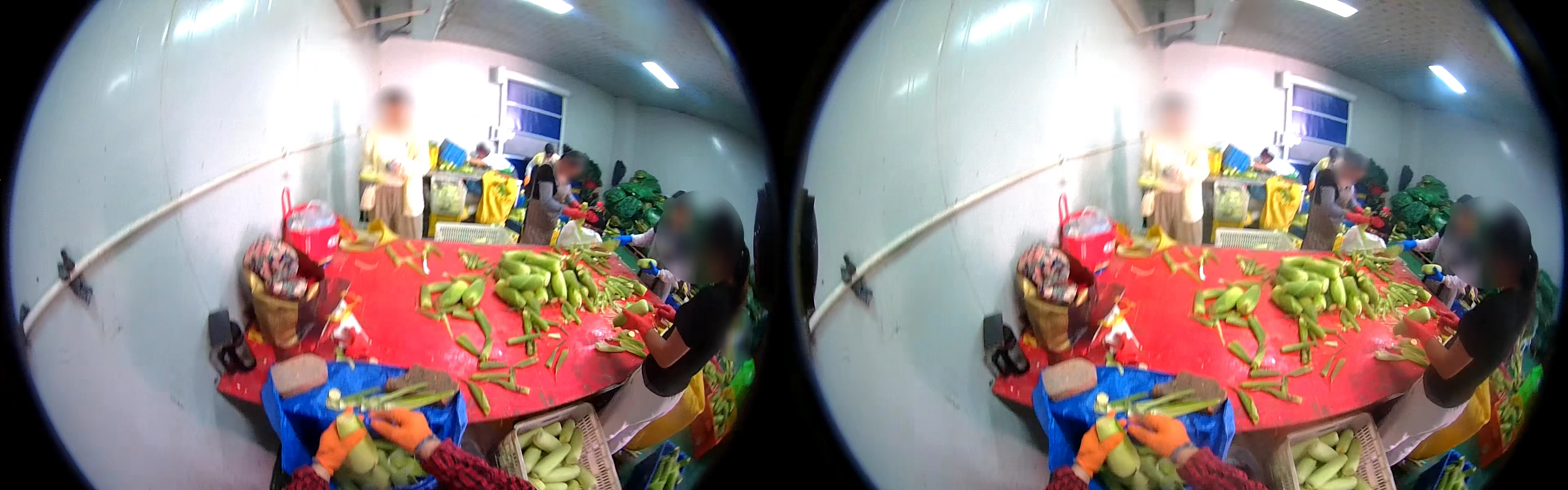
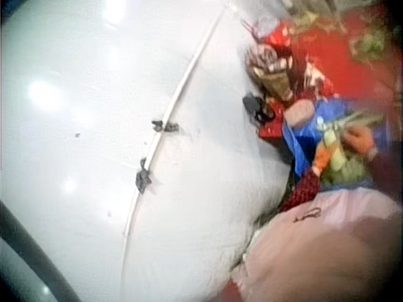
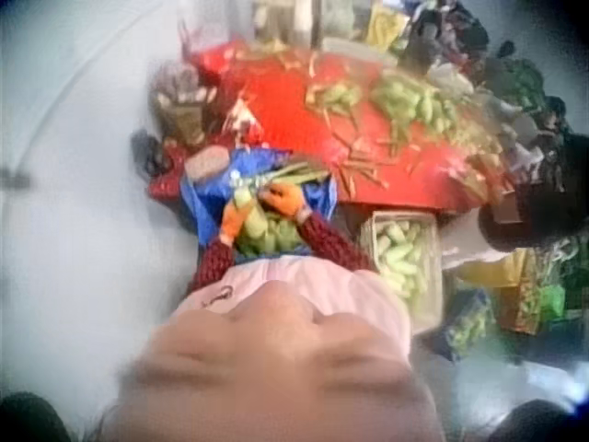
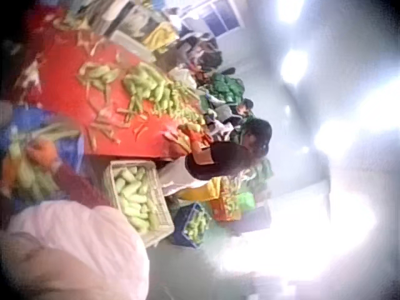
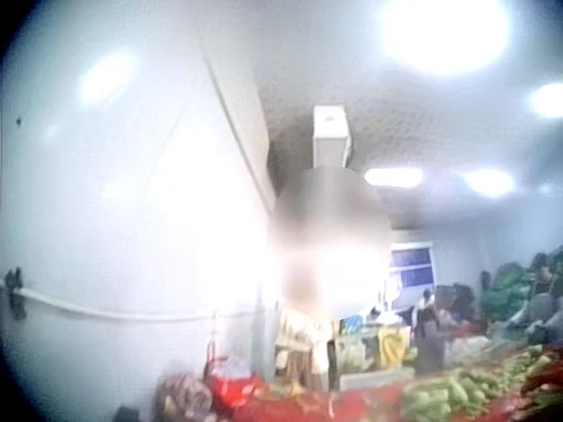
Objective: The person stands at a red table and peels green vegetables using a knife. They remove the outer layers and place the peeled vegetables into a blue bag or basket. Other people are working in the background.
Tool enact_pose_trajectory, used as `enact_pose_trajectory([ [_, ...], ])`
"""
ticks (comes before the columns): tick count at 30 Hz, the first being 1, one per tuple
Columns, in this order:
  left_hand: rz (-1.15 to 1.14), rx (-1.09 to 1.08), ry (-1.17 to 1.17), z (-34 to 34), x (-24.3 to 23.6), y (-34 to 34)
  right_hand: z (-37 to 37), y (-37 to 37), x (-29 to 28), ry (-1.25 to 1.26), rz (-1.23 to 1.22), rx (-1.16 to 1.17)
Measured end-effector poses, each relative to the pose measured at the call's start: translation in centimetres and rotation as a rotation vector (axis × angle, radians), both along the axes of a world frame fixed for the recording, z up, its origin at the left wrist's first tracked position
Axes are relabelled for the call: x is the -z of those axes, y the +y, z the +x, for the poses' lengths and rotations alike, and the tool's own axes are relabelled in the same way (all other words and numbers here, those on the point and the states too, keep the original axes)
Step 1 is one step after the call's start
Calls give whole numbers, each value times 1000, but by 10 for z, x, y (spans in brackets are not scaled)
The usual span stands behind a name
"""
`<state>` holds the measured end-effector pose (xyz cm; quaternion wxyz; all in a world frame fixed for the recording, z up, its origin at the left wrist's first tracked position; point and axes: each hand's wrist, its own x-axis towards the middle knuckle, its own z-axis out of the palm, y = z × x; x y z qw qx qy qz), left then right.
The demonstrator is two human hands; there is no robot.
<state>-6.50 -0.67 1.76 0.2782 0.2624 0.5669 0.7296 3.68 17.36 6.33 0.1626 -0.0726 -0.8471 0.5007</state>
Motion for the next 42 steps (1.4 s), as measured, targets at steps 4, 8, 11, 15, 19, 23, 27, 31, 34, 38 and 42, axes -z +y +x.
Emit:
enact_pose_trajectory([
  [4, -395, -208, 250, 3, 6, 20, -10, -14, -16, -278, 51, -50],
  [8, -588, -157, 658, 9, 40, 35, -23, -7, 5, -469, -149, -30],
  [11, -330, 35, 306, -1, 58, 28, -6, 3, 5, -390, -357, -50],
  [15, -10, 46, 84, -5, 75, 22, 16, 13, -5, -186, -618, -96],
  [19, -271, 15, 792, -13, 86, 22, 16, 17, -8, -205, -701, -75],
  [23, -357, -41, 547, -15, 98, 53, 31, 24, -4, -143, -705, 9],
  [27, -410, -44, 143, 21, 41, 74, 61, 33, 13, -98, -733, 149],
  [31, -479, -244, 240, 52, 17, 107, 65, 51, 29, -129, -816, 376],
  [34, -347, -253, 366, 45, 26, 114, 56, 47, 29, -315, -637, 473],
  [38, -321, -308, 173, 21, 53, 113, 80, 55, 27, -236, -820, 466],
  [42, -636, -233, 500, -32, 123, 66, 150, 73, 31, 60, -937, 717],
])
